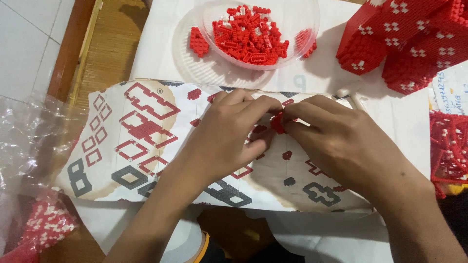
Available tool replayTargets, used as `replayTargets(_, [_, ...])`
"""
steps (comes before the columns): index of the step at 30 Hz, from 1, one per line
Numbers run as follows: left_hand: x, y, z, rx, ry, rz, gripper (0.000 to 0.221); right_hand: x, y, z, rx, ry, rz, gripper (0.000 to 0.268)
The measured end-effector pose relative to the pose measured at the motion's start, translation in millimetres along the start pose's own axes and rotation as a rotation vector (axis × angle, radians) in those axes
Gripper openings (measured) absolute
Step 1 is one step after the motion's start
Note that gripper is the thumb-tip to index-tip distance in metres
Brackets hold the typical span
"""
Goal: Assembling a red structure using small interlocking plastic blocks on a paper template.
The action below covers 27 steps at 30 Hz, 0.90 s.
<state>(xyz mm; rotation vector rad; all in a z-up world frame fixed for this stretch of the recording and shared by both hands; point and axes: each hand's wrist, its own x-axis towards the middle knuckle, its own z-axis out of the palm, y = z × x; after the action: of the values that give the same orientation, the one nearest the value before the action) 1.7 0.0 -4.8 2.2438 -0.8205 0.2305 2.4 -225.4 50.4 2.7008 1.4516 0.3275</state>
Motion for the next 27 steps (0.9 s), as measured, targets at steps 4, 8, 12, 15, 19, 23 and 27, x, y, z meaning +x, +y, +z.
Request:
replayTargets(4, [-1,1,-1,-0.003,-0.013,-0.02,0.056,1,-1,0,-0.013,-0.035,0.015,0.024])
replayTargets(8, [-1,0,1,-0.006,-0.006,-0.02,0.055,-1,-1,3,-0.029,-0.029,-0.003,0.018])
replayTargets(12, [0,3,-2,-0.01,-0.045,-0.107,0.056,-2,-1,4,-0.013,-0.059,-0.002,0.018])
replayTargets(15, [1,2,-2,-0.008,-0.034,-0.061,0.049,-1,-5,3,0.016,0.092,-0.042,0.011])
replayTargets(19, [2,4,-3,-0.002,-0.055,-0.071,0.046,-9,-14,10,-0.084,0.144,0.012,0.016])
replayTargets(23, [3,6,-3,0.034,-0.032,0.002,0.04,-21,-4,19,0.292,0.197,0.071,0.024])
replayTargets(27, [3,4,-3,0.028,-0.042,0.008,0.041,-38,5,18,0.512,0.334,0.358,0.033])
